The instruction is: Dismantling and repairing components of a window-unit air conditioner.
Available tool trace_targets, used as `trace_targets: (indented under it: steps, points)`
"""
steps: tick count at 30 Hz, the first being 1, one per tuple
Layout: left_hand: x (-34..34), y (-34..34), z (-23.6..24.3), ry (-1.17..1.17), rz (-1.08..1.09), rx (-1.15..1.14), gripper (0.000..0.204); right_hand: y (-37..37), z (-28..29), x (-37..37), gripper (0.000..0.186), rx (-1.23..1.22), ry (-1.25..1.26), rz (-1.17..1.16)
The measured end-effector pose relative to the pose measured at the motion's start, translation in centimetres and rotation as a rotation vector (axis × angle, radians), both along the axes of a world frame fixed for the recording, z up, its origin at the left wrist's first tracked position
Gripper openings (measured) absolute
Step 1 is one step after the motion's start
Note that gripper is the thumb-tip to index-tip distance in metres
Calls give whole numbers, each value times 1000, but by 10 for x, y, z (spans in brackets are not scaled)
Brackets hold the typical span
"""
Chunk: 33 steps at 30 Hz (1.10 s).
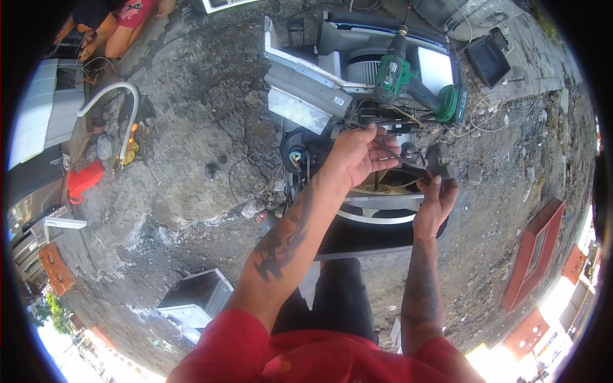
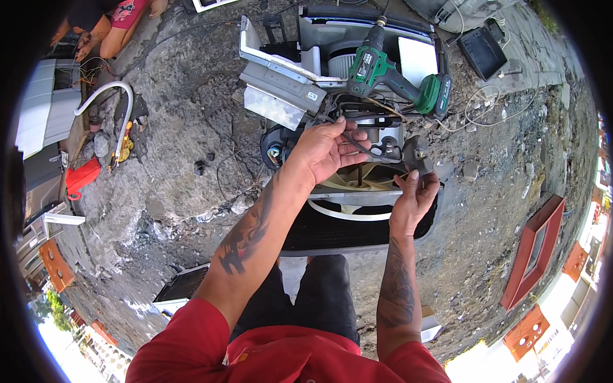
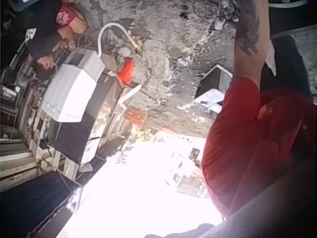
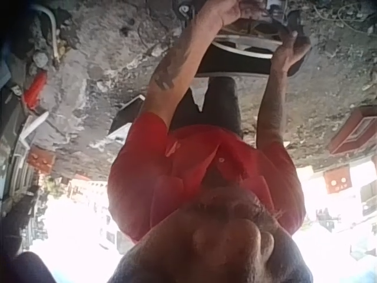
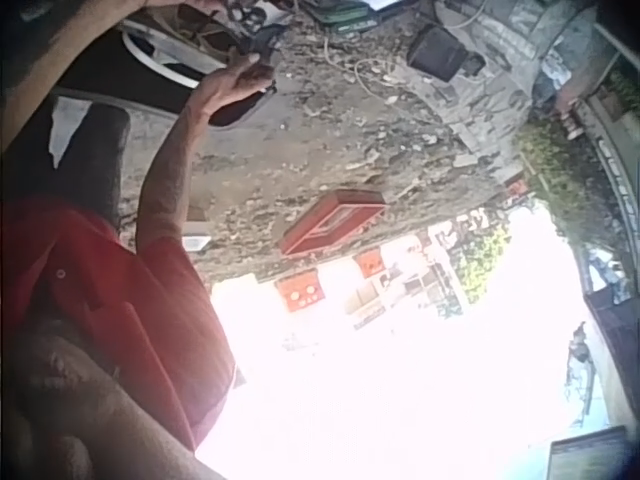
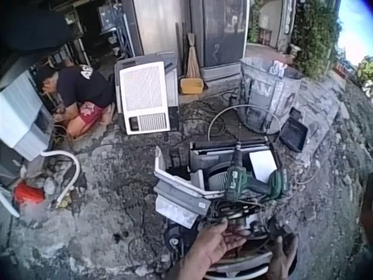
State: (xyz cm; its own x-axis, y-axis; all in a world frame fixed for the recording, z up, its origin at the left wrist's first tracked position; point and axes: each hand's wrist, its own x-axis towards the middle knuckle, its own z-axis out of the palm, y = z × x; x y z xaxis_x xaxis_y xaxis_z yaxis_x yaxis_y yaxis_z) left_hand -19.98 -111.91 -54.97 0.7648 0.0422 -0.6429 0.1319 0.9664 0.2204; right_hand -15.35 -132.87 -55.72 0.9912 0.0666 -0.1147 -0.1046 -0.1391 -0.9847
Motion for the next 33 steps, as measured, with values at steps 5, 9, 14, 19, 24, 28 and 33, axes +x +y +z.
trace_targets:
  steps: [5,9,14,19,24,28,33]
  points:
    - [-22,21,2,13,-16,-39,30,23,28,7,30,108,100,1]
    - [-39,29,5,16,-44,-66,33,41,37,-6,23,289,221,149]
    - [-43,34,7,2,-76,-93,29,62,63,-13,23,236,71,124]
    - [-45,33,13,42,-141,-107,37,51,67,-21,29,184,93,313]
    - [-92,71,31,-127,-116,10,51,94,101,-84,33,441,406,389]
    - [-121,45,14,39,-235,534,53,99,125,-112,33,518,451,328]
    - [-178,32,-7,-64,-315,346,54,115,116,-137,38,881,800,59]
